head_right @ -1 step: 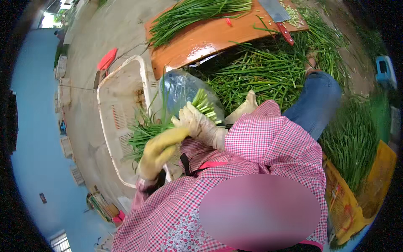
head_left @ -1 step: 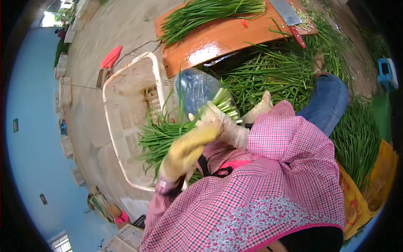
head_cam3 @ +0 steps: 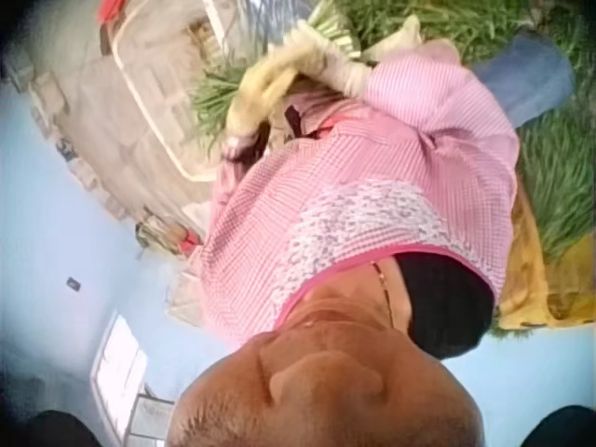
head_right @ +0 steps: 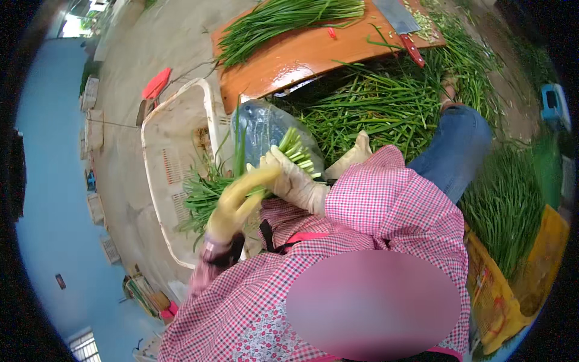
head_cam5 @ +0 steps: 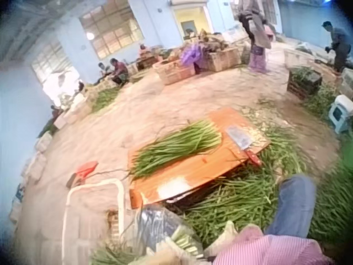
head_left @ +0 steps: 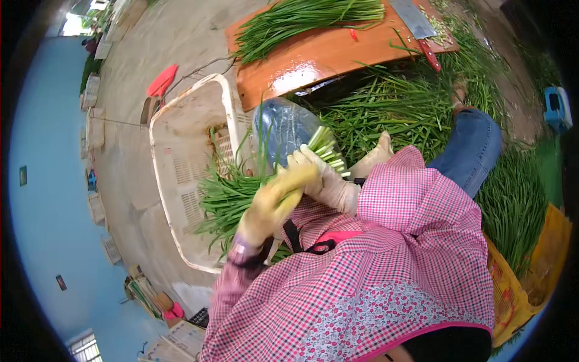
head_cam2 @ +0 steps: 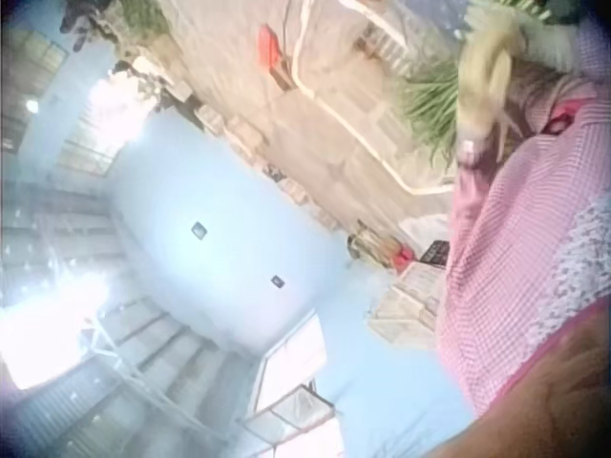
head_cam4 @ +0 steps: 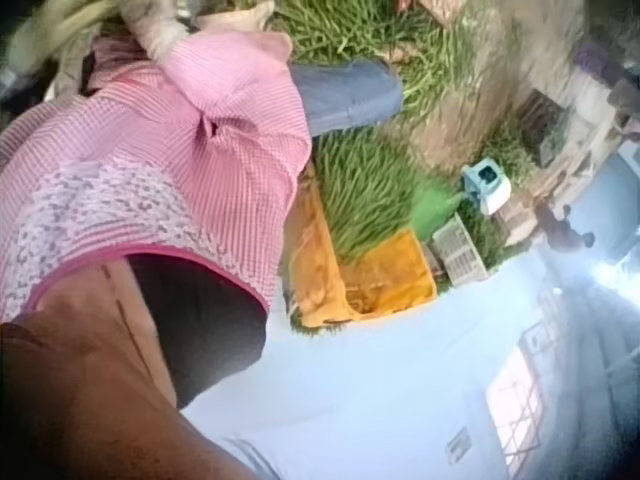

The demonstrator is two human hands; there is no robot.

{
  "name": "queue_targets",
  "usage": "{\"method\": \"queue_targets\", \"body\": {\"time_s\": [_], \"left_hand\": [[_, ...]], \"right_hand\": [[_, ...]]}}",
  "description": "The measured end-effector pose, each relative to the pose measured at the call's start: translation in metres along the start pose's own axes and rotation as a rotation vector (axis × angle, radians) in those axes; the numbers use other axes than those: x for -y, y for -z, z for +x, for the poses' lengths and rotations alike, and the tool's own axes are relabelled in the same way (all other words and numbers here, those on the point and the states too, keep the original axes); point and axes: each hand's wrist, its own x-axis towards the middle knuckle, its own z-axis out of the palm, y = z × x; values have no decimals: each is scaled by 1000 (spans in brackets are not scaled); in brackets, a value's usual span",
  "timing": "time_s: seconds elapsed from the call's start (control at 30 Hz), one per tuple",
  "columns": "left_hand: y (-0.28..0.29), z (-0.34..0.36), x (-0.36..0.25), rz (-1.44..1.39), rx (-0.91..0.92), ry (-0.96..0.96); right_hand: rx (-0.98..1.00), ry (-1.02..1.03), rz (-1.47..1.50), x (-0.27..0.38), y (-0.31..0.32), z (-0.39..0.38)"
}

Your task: Cleaning, sorting, and bundling green onions before trimming the ends with a cleaver.

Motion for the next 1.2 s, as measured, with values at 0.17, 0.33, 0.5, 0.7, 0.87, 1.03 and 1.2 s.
{"method": "queue_targets", "body": {"time_s": [0.17,0.33,0.5,0.7,0.87,1.03,1.2], "left_hand": [[4,5,71,1103,157,214],[57,-88,88,1293,489,470],[89,-45,31,1154,-64,768],[-37,31,35,530,-23,136],[-62,14,60,598,-29,195],[-58,18,50,648,-89,183],[-58,18,50,668,-150,121]], "right_hand": [[-85,-55,-5,-6,-1,-8],[-39,11,59,-12,-2,-11],[74,9,51,-14,-5,-5],[227,127,-36,-34,32,7],[108,-119,1051,-130,74,-7],[-131,-202,1033,-153,34,4],[119,-184,1335,-129,-17,6]]}}
